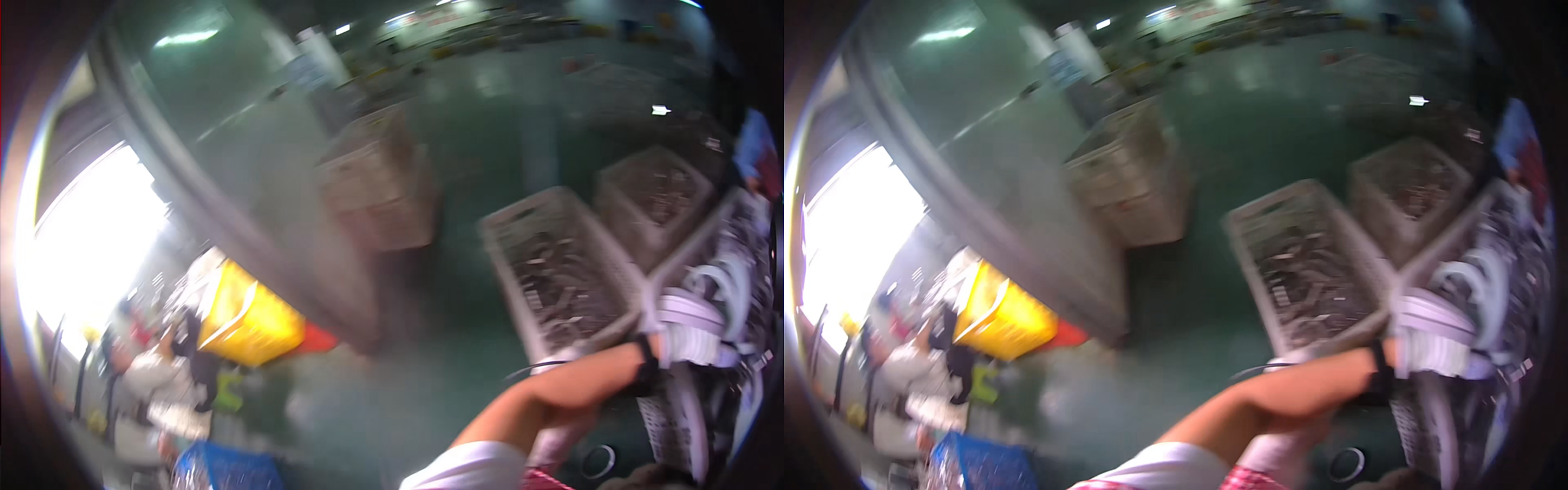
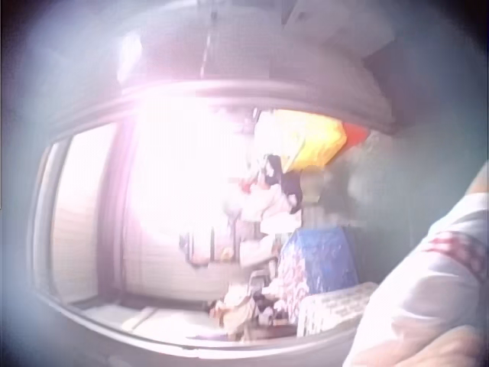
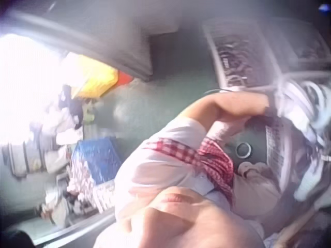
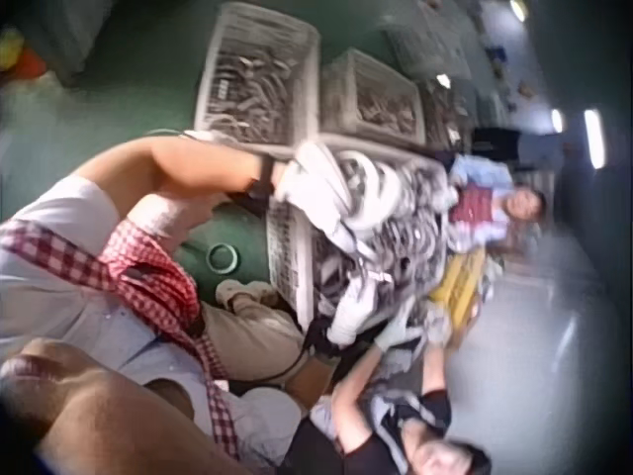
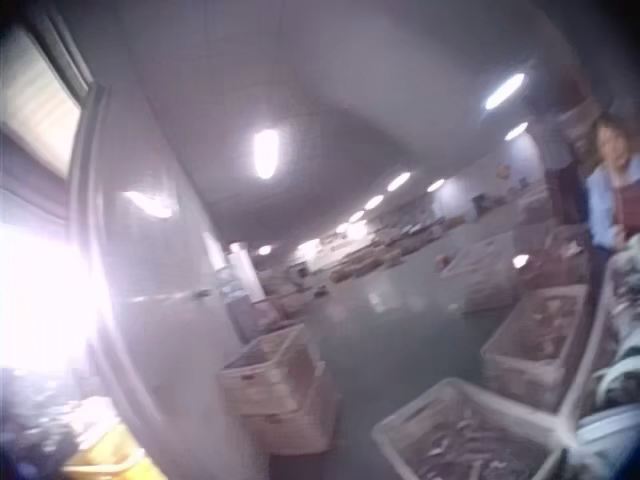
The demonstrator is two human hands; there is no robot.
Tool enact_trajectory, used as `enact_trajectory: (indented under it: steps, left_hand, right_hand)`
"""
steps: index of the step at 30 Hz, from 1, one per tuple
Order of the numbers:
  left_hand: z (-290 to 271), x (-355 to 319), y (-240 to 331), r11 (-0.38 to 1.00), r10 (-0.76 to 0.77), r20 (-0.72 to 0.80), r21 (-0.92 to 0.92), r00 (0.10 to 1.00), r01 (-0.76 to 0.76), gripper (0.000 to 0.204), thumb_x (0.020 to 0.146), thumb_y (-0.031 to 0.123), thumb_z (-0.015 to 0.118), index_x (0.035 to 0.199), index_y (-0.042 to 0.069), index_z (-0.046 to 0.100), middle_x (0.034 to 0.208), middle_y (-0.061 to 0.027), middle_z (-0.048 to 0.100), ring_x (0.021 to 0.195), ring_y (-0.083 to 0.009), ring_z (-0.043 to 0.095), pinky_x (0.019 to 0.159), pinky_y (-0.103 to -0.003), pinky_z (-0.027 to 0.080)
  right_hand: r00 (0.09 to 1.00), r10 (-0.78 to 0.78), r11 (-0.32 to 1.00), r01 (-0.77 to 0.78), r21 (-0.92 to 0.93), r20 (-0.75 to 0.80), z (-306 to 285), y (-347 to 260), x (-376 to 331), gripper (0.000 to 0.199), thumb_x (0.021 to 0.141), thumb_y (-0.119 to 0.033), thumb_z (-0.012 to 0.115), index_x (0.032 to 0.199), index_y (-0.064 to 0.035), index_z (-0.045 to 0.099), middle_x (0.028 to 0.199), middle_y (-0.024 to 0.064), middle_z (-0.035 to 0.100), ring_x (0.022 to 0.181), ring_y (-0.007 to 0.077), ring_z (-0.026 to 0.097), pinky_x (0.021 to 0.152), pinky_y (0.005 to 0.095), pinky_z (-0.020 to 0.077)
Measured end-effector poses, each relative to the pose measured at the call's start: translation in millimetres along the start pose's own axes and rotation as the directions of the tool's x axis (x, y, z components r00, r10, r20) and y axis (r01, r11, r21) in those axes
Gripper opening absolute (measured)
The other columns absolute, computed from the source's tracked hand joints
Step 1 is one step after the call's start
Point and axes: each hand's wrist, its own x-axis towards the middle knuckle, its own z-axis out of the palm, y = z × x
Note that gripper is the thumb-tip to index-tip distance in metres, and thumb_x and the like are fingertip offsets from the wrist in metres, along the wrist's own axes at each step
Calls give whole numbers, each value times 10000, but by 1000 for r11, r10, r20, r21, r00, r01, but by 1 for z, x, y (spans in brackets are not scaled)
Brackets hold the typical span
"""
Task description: Sorting and inspecting circular metal rings from a large central bin into smaller plastic containers.
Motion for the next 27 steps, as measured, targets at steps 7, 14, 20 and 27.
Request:
enact_trajectory:
  steps: [7, 14, 20, 27]
  left_hand:
    - [43, 38, -68, 954, 161, 655, -294, 738, 53, 157, 911, 228, 616, 1001, 99, 615, 843, 30, 595, 723, -75, 537, 631, -233, 435]
    - [94, 12, -64, 952, 232, 795, -303, 561, 37, 231, 846, 168, 684, 1038, 87, 585, 873, 20, 580, 763, -86, 522, 708, -239, 434]
    - [100, 6, -71, 930, 279, 812, -362, 512, 68, 228, 755, 34, 742, 961, 53, 647, 883, -22, 639, 796, -135, 602, 718, -277, 499]
    - [117, 24, -71, 898, 217, 747, -405, 628, 172, 269, 881, 277, 660, 987, 48, 564, 703, -19, 613, 494, -66, 519, 454, -215, 402]
  right_hand:
    - [985, 104, 965, -134, -227, -141, 13, -29, -12, 260, 874, -188, 638, 1094, -48, 639, 976, 92, 657, 941, 213, 618, 836, 342, 465]
    - [976, -128, 896, 38, -442, -176, -3, -20, -25, 291, 841, -286, 653, 1045, -79, 662, 870, 106, 669, 738, 299, 638, 653, 401, 499]
    - [948, -57, 977, -12, -214, -313, -16, -10, -15, 293, 899, -257, 604, 1113, -60, 647, 972, 145, 674, 872, 296, 660, 751, 364, 511]
    - [975, -116, 936, 43, -350, -189, -21, -11, -14, 295, 886, -282, 601, 1081, -69, 657, 914, 137, 669, 801, 315, 648, 702, 392, 506]
